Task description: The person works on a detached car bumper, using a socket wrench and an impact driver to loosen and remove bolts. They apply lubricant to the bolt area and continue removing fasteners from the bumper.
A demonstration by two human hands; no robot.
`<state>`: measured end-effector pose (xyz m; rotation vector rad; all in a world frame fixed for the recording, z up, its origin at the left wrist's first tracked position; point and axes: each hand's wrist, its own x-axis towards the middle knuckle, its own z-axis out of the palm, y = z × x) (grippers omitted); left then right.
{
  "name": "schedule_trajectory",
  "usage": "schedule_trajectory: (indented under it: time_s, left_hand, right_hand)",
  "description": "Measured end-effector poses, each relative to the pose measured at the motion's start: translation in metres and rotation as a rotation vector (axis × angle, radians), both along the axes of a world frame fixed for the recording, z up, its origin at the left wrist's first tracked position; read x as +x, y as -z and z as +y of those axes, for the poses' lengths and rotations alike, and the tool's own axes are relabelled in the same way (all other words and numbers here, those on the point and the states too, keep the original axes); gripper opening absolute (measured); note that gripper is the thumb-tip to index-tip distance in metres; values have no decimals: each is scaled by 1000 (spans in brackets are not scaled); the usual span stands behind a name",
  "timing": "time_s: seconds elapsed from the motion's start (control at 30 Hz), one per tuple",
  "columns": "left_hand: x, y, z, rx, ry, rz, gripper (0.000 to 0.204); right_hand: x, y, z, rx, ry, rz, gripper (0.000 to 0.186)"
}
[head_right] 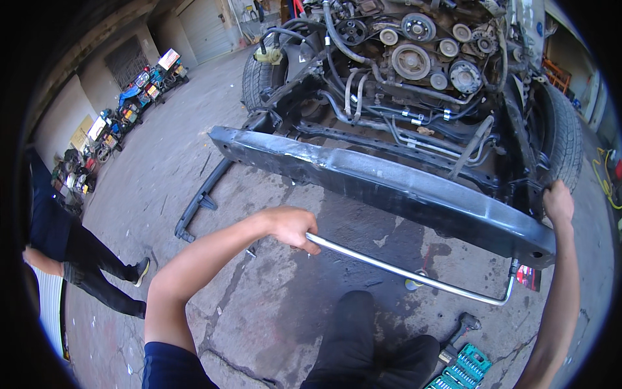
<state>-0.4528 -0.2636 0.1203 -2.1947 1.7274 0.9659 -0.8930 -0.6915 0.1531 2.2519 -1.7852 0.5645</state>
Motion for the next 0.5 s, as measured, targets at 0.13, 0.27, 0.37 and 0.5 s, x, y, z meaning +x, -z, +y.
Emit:
schedule_trajectory:
  time_s: [0.13,0.27,0.37,0.5]
  left_hand:
    - [0,1,0,2,-12,12,40]
    - [-2,-3,-1,8,1,0,40]
    - [-4,-5,-1,12,-8,-13,40]
    - [-2,-6,-1,12,-6,9,40]
  right_hand:
    - [-29,21,-24,109,-86,-37,26]
    - [-25,17,-25,148,-50,-41,29]
    - [-9,2,13,-80,-208,-165,29]
    - [-14,8,122,-112,-627,-478,24]
